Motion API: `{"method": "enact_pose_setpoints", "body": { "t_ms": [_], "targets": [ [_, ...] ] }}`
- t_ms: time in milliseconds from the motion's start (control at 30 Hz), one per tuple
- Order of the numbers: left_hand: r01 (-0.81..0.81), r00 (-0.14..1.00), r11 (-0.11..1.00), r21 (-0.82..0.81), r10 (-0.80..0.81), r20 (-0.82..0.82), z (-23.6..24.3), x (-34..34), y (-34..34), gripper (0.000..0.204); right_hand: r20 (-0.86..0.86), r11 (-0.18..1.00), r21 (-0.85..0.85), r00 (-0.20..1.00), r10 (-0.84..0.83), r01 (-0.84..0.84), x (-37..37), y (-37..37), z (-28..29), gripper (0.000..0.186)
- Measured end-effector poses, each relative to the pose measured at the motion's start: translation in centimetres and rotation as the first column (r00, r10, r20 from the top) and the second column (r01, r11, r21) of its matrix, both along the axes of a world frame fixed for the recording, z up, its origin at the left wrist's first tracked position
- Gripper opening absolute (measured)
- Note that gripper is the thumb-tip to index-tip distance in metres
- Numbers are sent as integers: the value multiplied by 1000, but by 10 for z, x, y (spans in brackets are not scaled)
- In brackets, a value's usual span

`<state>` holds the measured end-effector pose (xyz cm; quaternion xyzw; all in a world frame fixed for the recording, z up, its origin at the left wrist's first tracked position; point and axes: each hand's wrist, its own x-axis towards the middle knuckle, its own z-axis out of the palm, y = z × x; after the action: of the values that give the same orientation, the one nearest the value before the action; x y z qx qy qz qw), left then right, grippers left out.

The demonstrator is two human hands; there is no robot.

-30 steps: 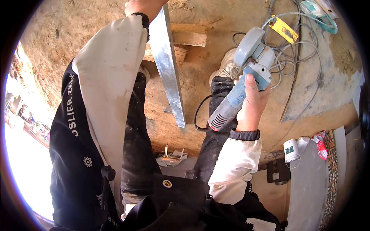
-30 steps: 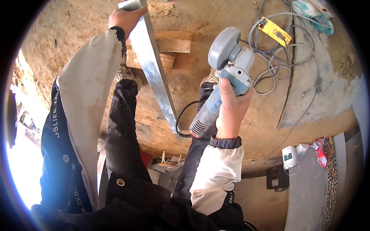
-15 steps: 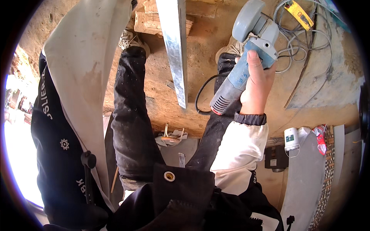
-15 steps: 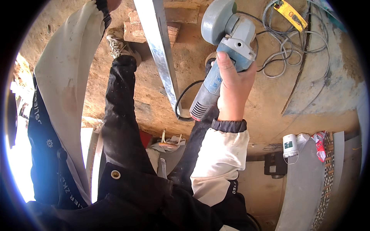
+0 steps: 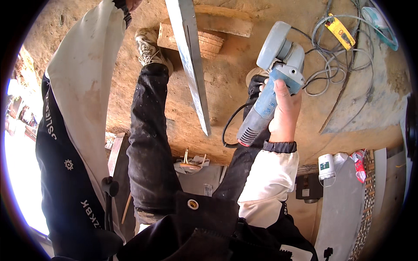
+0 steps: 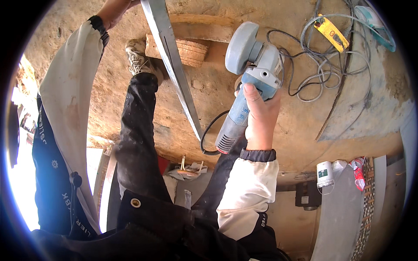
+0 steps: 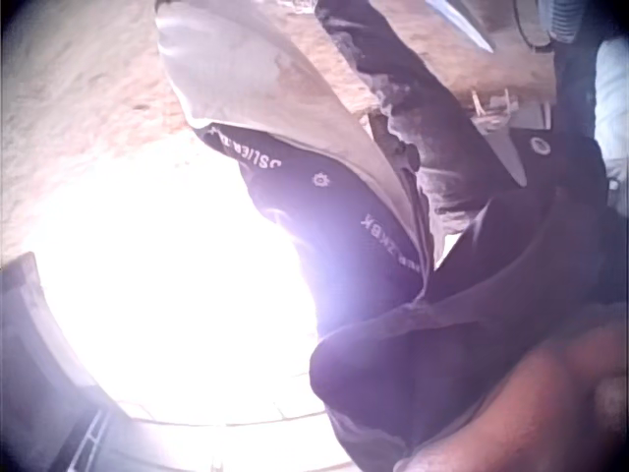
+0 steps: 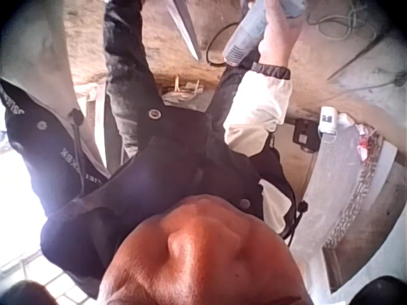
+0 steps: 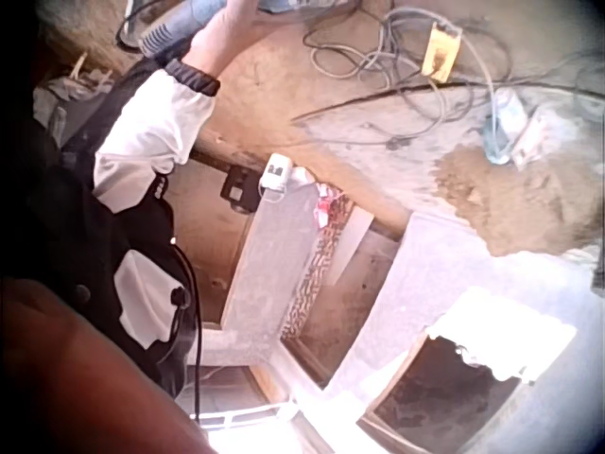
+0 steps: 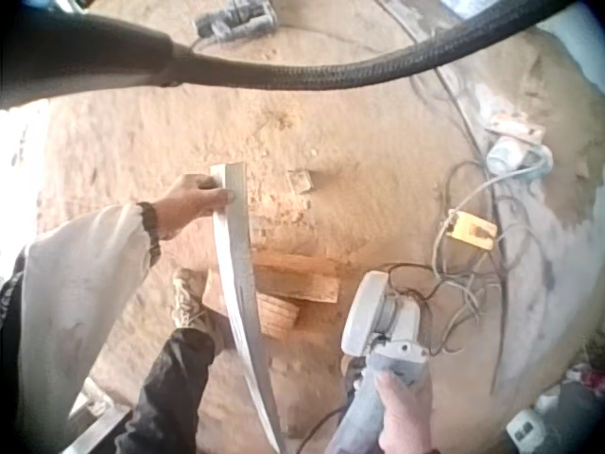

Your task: The person uses an angle grinder to cut a long curved metal bar into several shorter pieces. The person repeatedly positions the bar, cuts it, and repositions it for subsequent cuts, producing multiple cut segments on the ground.

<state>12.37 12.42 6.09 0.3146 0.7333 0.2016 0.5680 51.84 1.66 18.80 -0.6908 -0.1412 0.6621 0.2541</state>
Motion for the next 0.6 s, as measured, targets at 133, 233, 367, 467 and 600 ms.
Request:
{"method": "enact_pose_setpoints", "body": {
  "t_ms": [133,233,367,467,600],
  "targets": [
    [76,978,997,25,-69,-198,9,13,4,29,-27,995,-73,997,71,-73,-14,0,0,60],
    [58,956,998,-39,-67,-285,21,27,8,27,-116,987,-129,990,82,-96,-16,-4,-6,62],
    [91,937,996,0,-85,-338,10,48,4,30,-281,970,-202,957,73,-133,2,-11,-23,62],
    [249,796,966,-72,-247,-553,17,28,2,49,-393,958,-237,918,59,-163,-6,-10,-34,66],
    [162,800,986,-38,-153,-580,-7,-10,-28,86,-387,962,-247,922,14,-119,-2,-11,-32,69]
  ]
}}
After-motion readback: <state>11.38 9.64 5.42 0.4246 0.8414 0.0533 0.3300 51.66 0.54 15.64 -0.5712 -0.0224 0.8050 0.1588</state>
